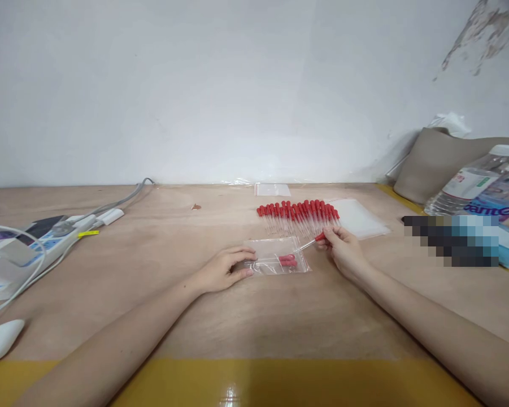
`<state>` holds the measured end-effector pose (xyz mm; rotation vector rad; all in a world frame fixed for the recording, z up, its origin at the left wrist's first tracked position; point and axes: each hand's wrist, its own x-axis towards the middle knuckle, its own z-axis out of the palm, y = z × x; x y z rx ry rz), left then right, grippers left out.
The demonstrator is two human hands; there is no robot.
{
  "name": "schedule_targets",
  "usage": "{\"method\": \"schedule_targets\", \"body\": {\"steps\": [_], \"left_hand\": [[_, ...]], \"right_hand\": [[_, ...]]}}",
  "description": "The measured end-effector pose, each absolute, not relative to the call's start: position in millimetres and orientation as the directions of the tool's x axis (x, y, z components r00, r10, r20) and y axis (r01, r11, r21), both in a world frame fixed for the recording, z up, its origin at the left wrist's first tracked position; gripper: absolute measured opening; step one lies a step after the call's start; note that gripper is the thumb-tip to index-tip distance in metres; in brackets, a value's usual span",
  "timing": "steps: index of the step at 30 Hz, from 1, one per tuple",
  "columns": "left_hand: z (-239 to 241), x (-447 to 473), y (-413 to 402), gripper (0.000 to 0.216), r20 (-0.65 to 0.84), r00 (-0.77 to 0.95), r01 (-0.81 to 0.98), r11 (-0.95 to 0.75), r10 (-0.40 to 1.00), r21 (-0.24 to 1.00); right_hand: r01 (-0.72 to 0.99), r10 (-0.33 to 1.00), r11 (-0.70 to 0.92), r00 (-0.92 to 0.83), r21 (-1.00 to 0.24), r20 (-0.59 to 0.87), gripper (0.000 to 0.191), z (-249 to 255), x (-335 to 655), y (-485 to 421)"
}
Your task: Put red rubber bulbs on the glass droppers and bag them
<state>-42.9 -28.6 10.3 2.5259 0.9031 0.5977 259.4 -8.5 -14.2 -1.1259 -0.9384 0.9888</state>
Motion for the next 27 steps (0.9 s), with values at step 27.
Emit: {"method": "schedule_targets", "body": {"steps": [27], "left_hand": [[12.5, -41.8, -29.4, 0.041, 0.274, 0.698, 0.515, -0.730, 0.661, 0.450]], "right_hand": [[0.156, 0.972, 0.164, -0.195, -0.974, 0.132, 0.026, -7.1, 225.3, -19.7]]}}
